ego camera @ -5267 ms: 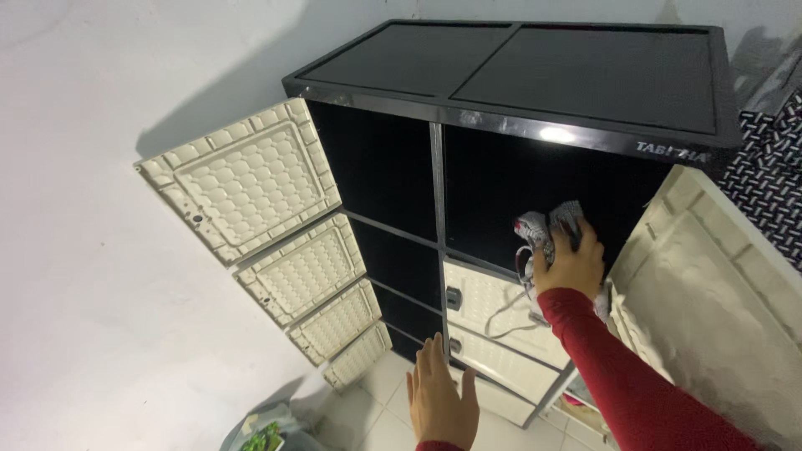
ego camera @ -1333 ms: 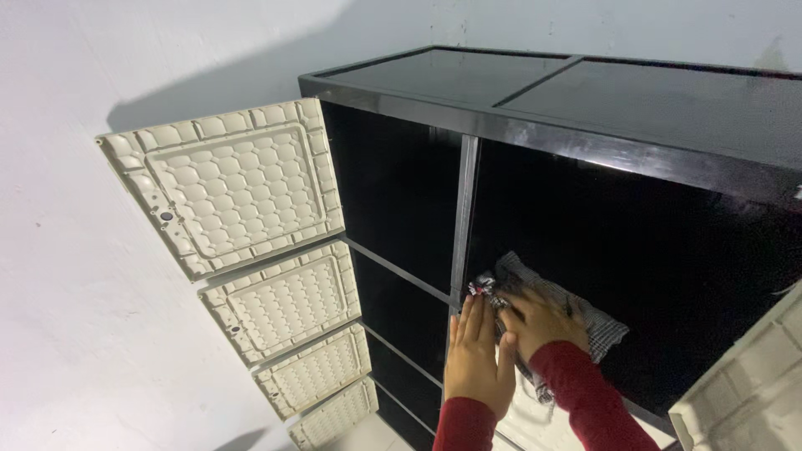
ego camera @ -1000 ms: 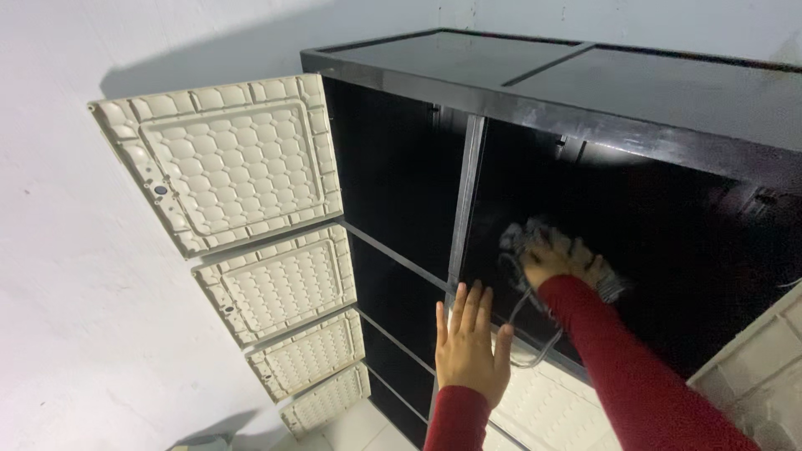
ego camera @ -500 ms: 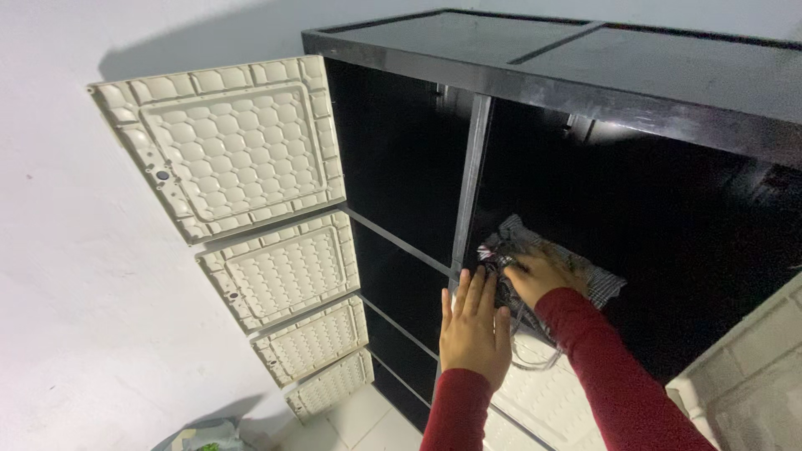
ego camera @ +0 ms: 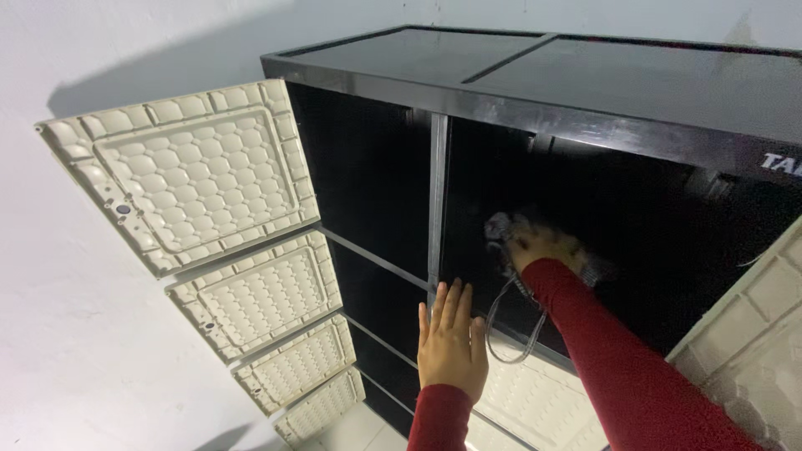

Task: The person wipes the top and interior of a black cabinet using a patterned cloth. They move the cloth across the surface repeatedly, then open the cabinet door and wipe the inside shelf.

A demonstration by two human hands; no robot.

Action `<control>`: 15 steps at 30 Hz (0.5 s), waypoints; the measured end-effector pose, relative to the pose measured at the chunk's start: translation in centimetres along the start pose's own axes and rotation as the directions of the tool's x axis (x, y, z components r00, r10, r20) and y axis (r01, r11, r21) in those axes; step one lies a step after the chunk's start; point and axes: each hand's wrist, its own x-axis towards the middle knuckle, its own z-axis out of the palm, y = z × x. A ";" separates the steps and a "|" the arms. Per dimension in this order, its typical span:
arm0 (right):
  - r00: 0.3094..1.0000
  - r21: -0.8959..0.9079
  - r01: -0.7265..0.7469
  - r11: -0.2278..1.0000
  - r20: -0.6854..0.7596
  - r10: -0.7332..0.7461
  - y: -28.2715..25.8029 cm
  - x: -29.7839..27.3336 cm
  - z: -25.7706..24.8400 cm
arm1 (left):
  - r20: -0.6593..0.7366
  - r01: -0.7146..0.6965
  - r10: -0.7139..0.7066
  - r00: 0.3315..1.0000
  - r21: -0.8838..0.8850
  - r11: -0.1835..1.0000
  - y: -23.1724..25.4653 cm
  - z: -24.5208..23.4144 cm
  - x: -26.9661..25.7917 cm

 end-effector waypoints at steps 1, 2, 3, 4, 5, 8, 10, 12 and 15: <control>0.995 0.034 -0.103 0.994 0.009 0.103 0.4 -0.3 -0.4 | 0.007 0.005 -0.005 1.000 -0.002 1.000 -0.1 0.2 0.1; 0.979 0.066 -0.205 0.976 0.022 0.204 0.7 -0.7 -0.9 | 0.015 0.010 -0.010 1.000 -0.004 1.000 -0.1 0.4 0.2; 0.966 0.045 -0.249 0.968 0.078 0.245 0.7 -1.3 -1.4 | 0.025 0.018 -0.018 1.000 0.004 1.000 -0.2 0.6 0.2; 0.949 0.021 -0.289 0.957 0.135 0.283 0.7 -2.1 -1.9 | 0.035 0.027 -0.027 0.999 0.011 1.000 -0.2 0.8 0.3; 0.929 -0.005 -0.321 0.947 0.191 0.316 0.5 -2.8 -2.4 | 0.041 0.036 -0.037 0.998 0.019 0.999 -0.2 1.0 0.4; 0.974 -0.032 -0.214 0.976 0.068 0.216 -0.5 -6.2 -3.8 | 0.021 0.048 -0.047 0.999 -0.038 0.998 0.0 1.2 0.3; 0.978 -0.130 -0.124 0.984 0.153 0.143 -1.7 -7.9 -4.9 | -0.003 0.028 -0.028 1.000 -0.047 0.999 0.0 1.0 0.1; 0.960 -0.135 -0.072 0.988 0.260 0.105 -3.0 -9.2 -5.5 | -0.014 0.010 -0.011 1.000 -0.043 0.999 0.2 0.8 0.1; 0.936 -0.043 -0.006 0.999 0.352 0.020 -4.6 -10.7 -5.5 | -0.007 -0.021 0.021 1.000 0.015 1.000 0.4 0.2 0.0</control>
